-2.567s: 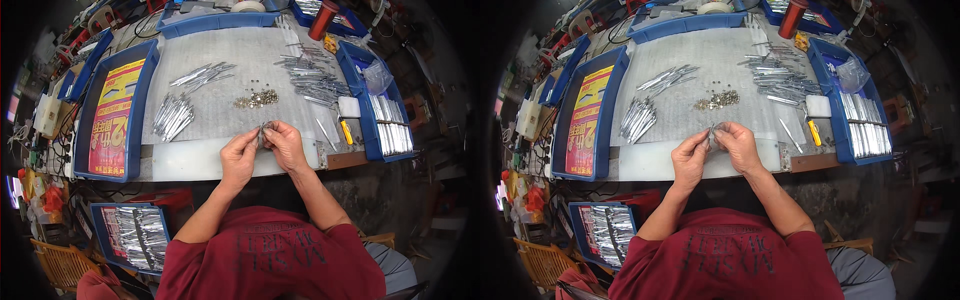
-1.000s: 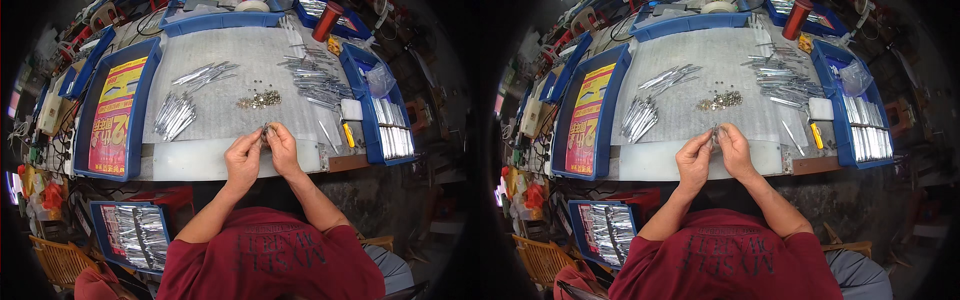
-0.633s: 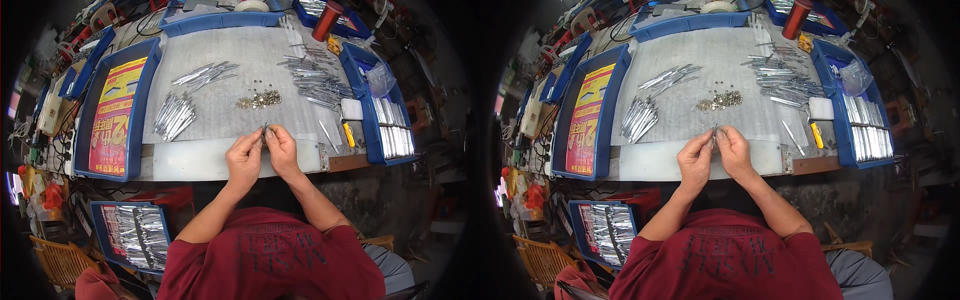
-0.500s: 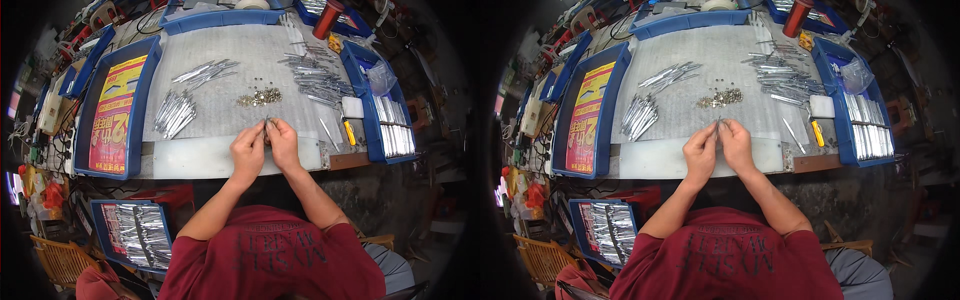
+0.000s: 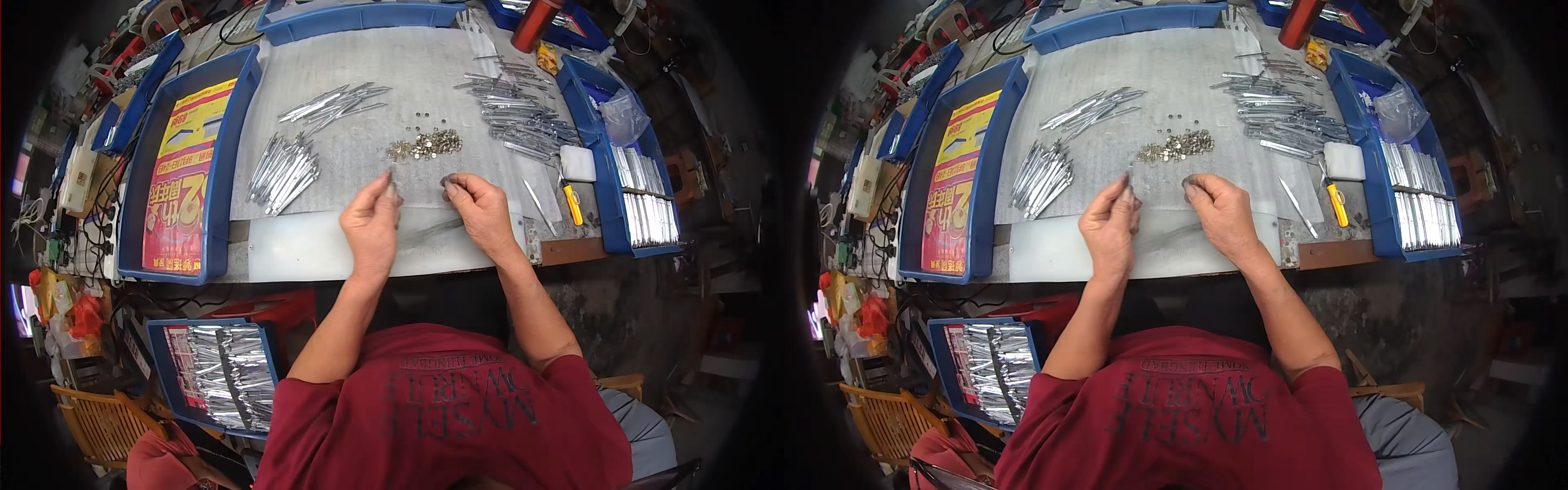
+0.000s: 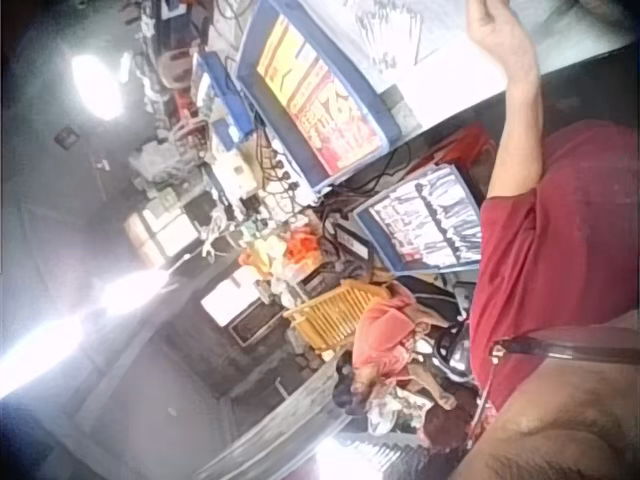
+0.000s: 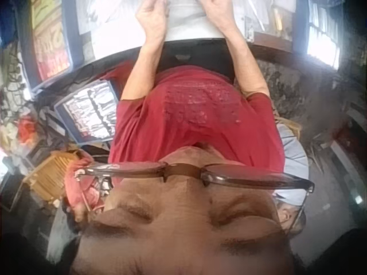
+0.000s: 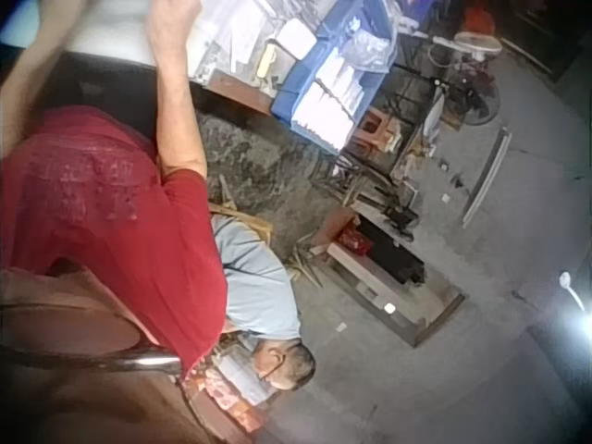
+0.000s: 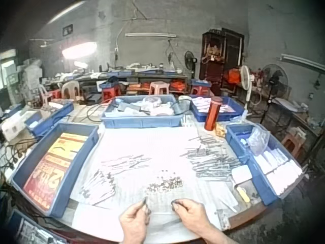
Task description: The person assembles small metal components onto a metal wire or spine by hand.
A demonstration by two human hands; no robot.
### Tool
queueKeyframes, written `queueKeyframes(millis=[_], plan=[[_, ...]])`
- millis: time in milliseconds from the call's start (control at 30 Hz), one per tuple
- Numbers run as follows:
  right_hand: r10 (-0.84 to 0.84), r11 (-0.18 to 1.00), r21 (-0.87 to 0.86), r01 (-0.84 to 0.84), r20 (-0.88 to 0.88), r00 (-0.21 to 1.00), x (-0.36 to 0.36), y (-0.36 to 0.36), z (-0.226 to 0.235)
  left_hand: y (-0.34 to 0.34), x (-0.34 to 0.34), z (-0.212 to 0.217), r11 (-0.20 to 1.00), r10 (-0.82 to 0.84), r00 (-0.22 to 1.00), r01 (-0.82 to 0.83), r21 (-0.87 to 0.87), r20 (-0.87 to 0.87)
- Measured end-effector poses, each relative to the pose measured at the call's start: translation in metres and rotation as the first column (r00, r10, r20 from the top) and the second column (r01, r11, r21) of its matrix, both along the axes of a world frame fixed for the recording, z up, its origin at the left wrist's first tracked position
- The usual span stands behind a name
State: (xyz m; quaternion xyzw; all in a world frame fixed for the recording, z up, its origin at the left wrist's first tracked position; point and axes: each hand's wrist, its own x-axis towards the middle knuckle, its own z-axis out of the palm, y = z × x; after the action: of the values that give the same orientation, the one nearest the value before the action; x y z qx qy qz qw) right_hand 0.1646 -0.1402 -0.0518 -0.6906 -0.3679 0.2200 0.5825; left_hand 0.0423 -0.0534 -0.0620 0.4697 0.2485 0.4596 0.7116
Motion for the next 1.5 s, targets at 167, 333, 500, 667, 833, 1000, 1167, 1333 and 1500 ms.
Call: queueKeyframes(millis=[167,333,500,667,833,1000,1167,1333,1500], plan=[[0.107,0.993,-0.080,-0.087,0.296,0.949,-0.009,0.002,0.009,0.010,-0.019,0.004,1.000,0.030,0.999,-0.030,-0.006,-0.029],[0.256,0.967,-0.138,-0.216,0.501,0.827,-0.017,0.010,0.010,0.015,-0.034,0.005,0.997,0.082,0.996,-0.083,-0.009,-0.023],[0.274,0.962,-0.140,-0.235,0.518,0.810,-0.020,0.012,0.011,0.021,-0.049,0.005,0.993,0.119,0.993,-0.118,0.017,-0.024],[0.261,0.965,-0.147,-0.216,0.513,0.818,-0.018,0.012,0.016,0.029,-0.063,0.007,0.980,0.195,0.981,-0.195,0.030,0.003],[0.143,0.988,-0.122,-0.098,0.453,0.880,-0.005,0.008,0.019,0.034,-0.071,0.004,0.973,0.227,0.974,-0.227,0.046,0.013],[0.072,0.991,-0.134,-0.016,0.424,0.903,0.007,0.001,0.025,0.034,-0.074,0.005,0.973,0.224,0.974,-0.225,0.058,0.013],[0.060,0.992,-0.127,-0.006,0.429,0.901,0.016,-0.002,0.022,0.034,-0.074,0.003,0.974,0.216,0.976,-0.215,0.071,-0.006],[0.078,0.987,-0.164,0.002,0.479,0.874,0.024,-0.006,0.022,0.032,-0.070,0.003,0.980,0.192,0.981,-0.191,0.060,-0.016],[0.139,0.982,-0.184,-0.034,0.595,0.791,0.038,-0.002,0.016,0.027,-0.065,0.003,0.986,0.155,0.987,-0.152,0.075,-0.037]])
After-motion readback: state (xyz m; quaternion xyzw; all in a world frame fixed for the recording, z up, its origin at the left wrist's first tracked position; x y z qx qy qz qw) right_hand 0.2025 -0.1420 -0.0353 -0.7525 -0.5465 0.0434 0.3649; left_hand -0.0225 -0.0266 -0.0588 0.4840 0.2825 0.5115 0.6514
